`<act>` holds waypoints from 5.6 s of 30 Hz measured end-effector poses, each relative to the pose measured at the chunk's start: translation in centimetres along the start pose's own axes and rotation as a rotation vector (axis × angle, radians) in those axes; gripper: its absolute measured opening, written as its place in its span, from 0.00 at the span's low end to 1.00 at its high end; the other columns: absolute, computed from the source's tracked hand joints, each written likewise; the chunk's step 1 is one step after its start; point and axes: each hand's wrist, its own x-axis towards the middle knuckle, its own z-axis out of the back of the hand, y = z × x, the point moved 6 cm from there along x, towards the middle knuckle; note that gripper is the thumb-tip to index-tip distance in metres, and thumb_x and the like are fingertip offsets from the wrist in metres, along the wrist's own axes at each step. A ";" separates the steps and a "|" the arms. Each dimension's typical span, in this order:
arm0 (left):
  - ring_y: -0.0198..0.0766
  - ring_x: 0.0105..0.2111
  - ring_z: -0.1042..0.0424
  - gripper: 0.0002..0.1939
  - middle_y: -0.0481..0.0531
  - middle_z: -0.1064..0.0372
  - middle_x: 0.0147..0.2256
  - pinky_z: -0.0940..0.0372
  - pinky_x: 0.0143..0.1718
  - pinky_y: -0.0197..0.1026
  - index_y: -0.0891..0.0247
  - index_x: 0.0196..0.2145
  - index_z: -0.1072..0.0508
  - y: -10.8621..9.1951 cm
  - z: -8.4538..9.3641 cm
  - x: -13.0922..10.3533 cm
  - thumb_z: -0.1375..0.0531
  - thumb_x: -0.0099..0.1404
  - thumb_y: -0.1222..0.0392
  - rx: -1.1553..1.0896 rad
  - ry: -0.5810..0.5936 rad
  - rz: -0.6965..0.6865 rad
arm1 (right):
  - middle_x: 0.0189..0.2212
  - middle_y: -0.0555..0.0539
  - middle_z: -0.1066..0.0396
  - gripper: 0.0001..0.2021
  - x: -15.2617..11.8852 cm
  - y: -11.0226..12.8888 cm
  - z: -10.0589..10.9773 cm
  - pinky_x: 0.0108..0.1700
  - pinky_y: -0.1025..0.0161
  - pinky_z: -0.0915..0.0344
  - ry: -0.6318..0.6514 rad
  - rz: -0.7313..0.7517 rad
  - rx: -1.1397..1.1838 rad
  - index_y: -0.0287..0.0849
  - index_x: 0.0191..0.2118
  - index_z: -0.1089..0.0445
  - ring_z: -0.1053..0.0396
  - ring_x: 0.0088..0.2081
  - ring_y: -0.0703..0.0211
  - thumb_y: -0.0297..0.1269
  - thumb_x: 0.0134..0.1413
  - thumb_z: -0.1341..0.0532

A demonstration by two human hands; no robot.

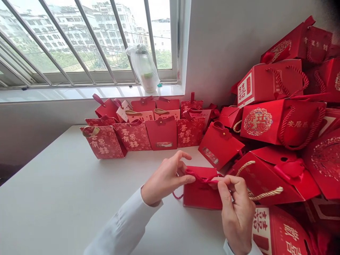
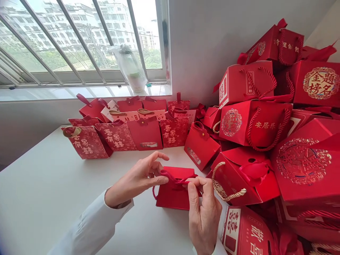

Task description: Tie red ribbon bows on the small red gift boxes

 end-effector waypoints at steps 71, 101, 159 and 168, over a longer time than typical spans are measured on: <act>0.31 0.31 0.34 0.10 0.45 0.30 0.32 0.40 0.34 0.32 0.60 0.36 0.27 -2.3 -0.1 -0.7 0.47 0.61 0.70 0.214 -0.043 -0.180 | 0.26 0.53 0.33 0.08 -1.3 2.9 -0.2 0.28 0.68 0.37 0.229 0.162 -0.151 0.47 0.44 0.34 0.34 0.29 0.61 0.36 0.59 0.43; 0.31 0.25 0.38 0.11 0.47 0.34 0.28 0.44 0.28 0.33 0.62 0.30 0.32 -1.2 -0.5 -0.1 0.52 0.62 0.70 0.401 -0.225 -0.174 | 0.27 0.50 0.35 0.13 -1.8 3.6 -0.6 0.36 0.62 0.37 0.188 0.314 -0.292 0.44 0.48 0.36 0.35 0.31 0.58 0.33 0.57 0.44; 0.33 0.15 0.69 0.13 0.44 0.48 0.23 0.62 0.17 0.35 0.60 0.28 0.44 -0.6 -4.3 -0.8 0.56 0.57 0.77 1.028 -0.315 0.098 | 0.35 0.51 0.31 0.09 -0.6 1.8 0.9 0.44 0.66 0.38 0.203 0.364 -0.162 0.45 0.37 0.31 0.34 0.40 0.62 0.26 0.60 0.45; 0.33 0.15 0.56 0.13 0.43 0.48 0.23 0.59 0.19 0.36 0.59 0.30 0.46 -0.5 -4.2 -0.8 0.58 0.58 0.78 0.978 -0.229 0.219 | 0.33 0.48 0.32 0.10 -1.6 2.6 1.3 0.46 0.65 0.39 0.148 0.537 -0.151 0.40 0.37 0.30 0.35 0.39 0.61 0.21 0.60 0.46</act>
